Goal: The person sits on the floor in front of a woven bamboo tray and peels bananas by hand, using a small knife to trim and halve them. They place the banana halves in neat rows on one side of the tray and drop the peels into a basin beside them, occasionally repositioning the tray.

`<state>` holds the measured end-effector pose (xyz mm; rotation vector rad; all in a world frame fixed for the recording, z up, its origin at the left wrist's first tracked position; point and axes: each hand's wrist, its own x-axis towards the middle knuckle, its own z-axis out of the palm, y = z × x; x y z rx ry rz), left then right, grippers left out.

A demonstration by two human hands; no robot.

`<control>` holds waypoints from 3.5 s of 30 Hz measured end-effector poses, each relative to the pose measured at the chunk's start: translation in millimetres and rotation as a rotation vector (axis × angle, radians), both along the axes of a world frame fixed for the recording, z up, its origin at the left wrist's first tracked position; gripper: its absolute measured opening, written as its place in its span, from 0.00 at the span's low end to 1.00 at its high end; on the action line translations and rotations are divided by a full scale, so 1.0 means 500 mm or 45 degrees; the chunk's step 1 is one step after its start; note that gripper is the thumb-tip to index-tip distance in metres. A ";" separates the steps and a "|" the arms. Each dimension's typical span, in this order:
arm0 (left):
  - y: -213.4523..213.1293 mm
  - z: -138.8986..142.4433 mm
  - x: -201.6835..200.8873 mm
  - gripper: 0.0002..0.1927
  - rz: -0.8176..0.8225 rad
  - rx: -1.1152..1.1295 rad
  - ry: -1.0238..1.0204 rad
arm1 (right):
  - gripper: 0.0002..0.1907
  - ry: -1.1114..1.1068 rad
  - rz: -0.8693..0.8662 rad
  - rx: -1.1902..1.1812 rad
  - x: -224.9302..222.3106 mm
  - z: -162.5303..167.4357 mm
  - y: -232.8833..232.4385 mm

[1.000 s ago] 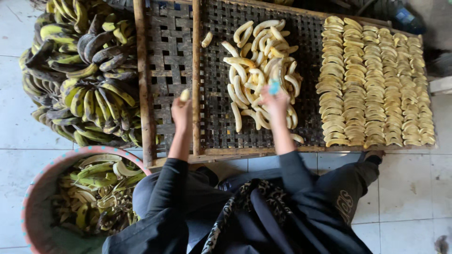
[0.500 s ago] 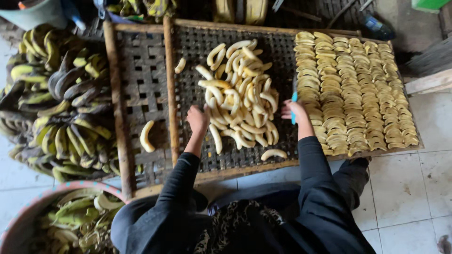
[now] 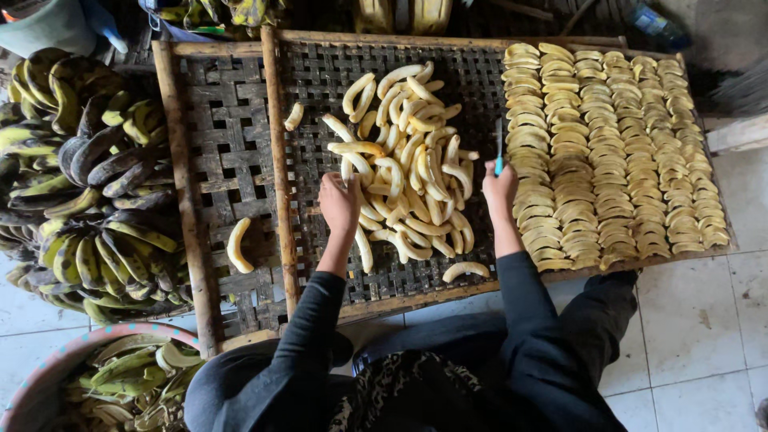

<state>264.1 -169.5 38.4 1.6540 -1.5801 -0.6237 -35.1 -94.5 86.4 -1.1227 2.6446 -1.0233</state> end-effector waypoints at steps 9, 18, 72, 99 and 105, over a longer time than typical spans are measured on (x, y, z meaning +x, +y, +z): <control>-0.050 -0.021 0.015 0.34 -0.004 0.513 0.132 | 0.21 -0.099 0.476 0.421 0.125 0.037 -0.071; -0.074 0.016 0.036 0.33 -0.241 0.871 0.338 | 0.19 -0.806 0.506 0.459 0.169 0.047 -0.084; 0.080 -0.011 -0.104 0.31 -0.381 0.731 -0.111 | 0.15 -1.003 0.041 0.539 -0.035 0.002 0.066; 0.159 -0.016 -0.061 0.28 -0.437 1.240 1.657 | 0.21 -1.710 0.227 0.322 0.184 -0.033 0.160; 0.110 0.023 0.045 0.29 -0.421 1.279 1.774 | 0.21 -1.971 0.323 0.251 0.343 -0.026 0.095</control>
